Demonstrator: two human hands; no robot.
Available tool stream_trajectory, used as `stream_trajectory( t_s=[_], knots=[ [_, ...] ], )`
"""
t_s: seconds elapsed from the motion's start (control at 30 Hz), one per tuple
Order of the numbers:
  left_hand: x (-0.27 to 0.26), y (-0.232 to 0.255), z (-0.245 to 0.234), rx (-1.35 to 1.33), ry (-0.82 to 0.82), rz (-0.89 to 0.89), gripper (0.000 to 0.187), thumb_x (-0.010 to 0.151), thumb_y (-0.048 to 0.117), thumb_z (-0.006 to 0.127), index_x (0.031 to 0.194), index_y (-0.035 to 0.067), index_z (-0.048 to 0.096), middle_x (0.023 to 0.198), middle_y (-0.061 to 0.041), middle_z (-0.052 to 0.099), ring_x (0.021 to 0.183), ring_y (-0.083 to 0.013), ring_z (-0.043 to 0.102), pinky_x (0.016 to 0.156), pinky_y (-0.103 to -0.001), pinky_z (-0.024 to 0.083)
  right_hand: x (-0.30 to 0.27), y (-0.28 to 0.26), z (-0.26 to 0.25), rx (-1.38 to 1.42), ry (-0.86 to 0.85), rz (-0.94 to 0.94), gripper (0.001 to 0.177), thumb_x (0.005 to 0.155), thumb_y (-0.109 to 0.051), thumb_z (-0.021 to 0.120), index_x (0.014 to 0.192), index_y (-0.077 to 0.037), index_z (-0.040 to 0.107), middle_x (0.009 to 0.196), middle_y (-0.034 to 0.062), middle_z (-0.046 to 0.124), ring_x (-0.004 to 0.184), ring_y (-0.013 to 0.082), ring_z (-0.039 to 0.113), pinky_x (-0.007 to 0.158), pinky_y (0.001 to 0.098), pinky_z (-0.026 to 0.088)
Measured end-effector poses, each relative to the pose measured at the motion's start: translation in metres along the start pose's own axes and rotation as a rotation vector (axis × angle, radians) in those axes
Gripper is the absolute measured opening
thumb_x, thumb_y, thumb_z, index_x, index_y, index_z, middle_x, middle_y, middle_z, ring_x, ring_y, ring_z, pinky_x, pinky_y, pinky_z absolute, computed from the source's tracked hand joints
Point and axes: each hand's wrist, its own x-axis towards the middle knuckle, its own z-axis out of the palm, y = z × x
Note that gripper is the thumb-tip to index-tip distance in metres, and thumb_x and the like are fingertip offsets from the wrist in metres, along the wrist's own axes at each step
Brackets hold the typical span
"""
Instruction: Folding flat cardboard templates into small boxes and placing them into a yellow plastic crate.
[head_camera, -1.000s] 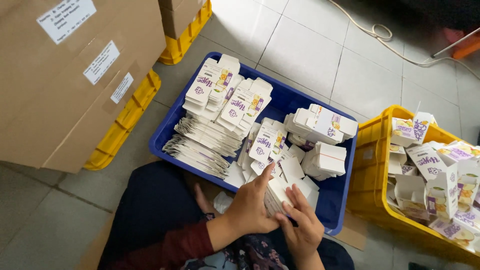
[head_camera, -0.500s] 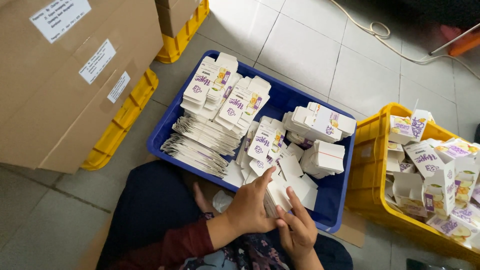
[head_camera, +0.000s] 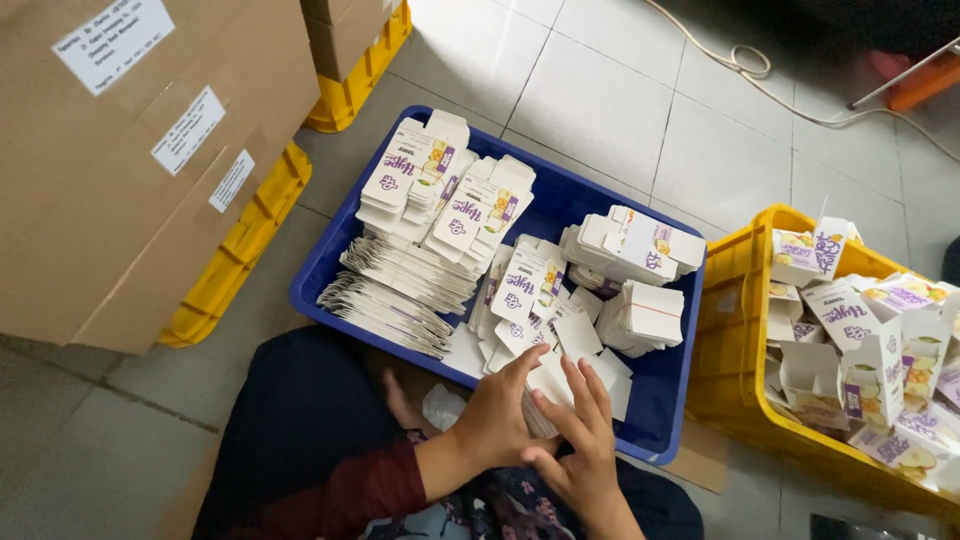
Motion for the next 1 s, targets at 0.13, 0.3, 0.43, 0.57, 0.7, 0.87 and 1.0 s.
stream_trajectory(
  t_s=[0.13, 0.3, 0.43, 0.57, 0.7, 0.87, 1.0],
  knots=[
    [-0.008, -0.011, 0.009, -0.056, 0.081, -0.048, 0.097, 0.058, 0.025, 0.085, 0.14, -0.004, 0.043, 0.124, -0.028, 0.065, 0.109, -0.0401, 0.07, 0.089, -0.044, 0.057, 0.0, 0.002, 0.007, 0.002, -0.026, 0.021, 0.059, 0.078, -0.059, 0.072, 0.113, -0.012, 0.077, 0.158, 0.0214, 0.042, 0.153, 0.0456, 0.029, 0.121, 0.0574, 0.03],
    [0.0, -0.004, 0.005, -0.097, 0.175, 0.064, 0.088, 0.061, 0.021, 0.079, 0.136, -0.005, 0.042, 0.123, -0.026, 0.065, 0.104, -0.0379, 0.071, 0.092, -0.042, 0.056, -0.006, 0.002, 0.003, 0.222, -0.066, 0.071, 0.092, 0.086, -0.072, 0.058, 0.148, -0.005, 0.046, 0.167, 0.0306, 0.018, 0.157, 0.0507, 0.018, 0.122, 0.0637, 0.023],
    [-0.004, -0.01, 0.004, -0.398, 0.226, 0.273, 0.085, 0.072, 0.027, 0.082, 0.139, 0.007, 0.033, 0.148, -0.022, 0.042, 0.142, -0.0416, 0.048, 0.117, -0.053, 0.042, 0.001, 0.008, -0.009, 0.38, -0.02, 0.185, 0.137, 0.056, -0.054, 0.088, 0.161, -0.007, 0.015, 0.167, 0.0276, 0.024, 0.155, 0.0436, 0.027, 0.123, 0.0595, 0.024],
    [-0.006, -0.016, 0.007, -0.683, 0.196, 0.291, 0.088, 0.079, 0.043, 0.079, 0.141, 0.01, 0.026, 0.157, -0.028, 0.031, 0.151, -0.0413, 0.031, 0.125, -0.058, 0.026, 0.0, 0.021, -0.006, 0.635, -0.243, 0.38, 0.146, 0.046, -0.03, 0.1, 0.161, -0.009, 0.015, 0.154, 0.0258, 0.049, 0.14, 0.0398, 0.056, 0.115, 0.0509, 0.041],
    [-0.01, -0.02, -0.006, -0.599, 0.149, 0.285, 0.088, 0.08, 0.049, 0.076, 0.14, 0.007, 0.028, 0.16, -0.029, 0.027, 0.147, -0.0422, 0.04, 0.122, -0.058, 0.033, -0.005, 0.036, -0.01, 0.8, -0.318, 0.51, 0.127, 0.042, -0.017, 0.1, 0.154, -0.003, 0.04, 0.15, 0.0212, 0.057, 0.135, 0.0323, 0.059, 0.114, 0.0462, 0.04],
    [-0.003, -0.044, -0.027, 0.081, -0.016, 0.179, 0.082, 0.058, 0.034, 0.092, 0.126, 0.005, 0.053, 0.138, -0.019, 0.055, 0.128, -0.0363, 0.057, 0.109, -0.047, 0.046, -0.002, 0.062, -0.034, -0.098, -0.261, 0.216, 0.103, 0.042, -0.001, 0.091, 0.139, -0.011, 0.06, 0.132, 0.0074, 0.069, 0.118, 0.0253, 0.065, 0.102, 0.0348, 0.046],
    [-0.002, -0.062, -0.019, 0.425, -0.183, 0.044, 0.132, 0.054, 0.034, 0.097, 0.157, 0.003, 0.022, 0.158, -0.024, 0.034, 0.147, -0.0402, 0.032, 0.119, -0.052, 0.025, 0.008, 0.065, -0.022, -0.548, -0.421, 0.152, 0.093, 0.048, -0.012, 0.091, 0.134, -0.028, 0.06, 0.128, -0.0043, 0.063, 0.123, 0.022, 0.055, 0.118, 0.0533, 0.03]
  ],
)
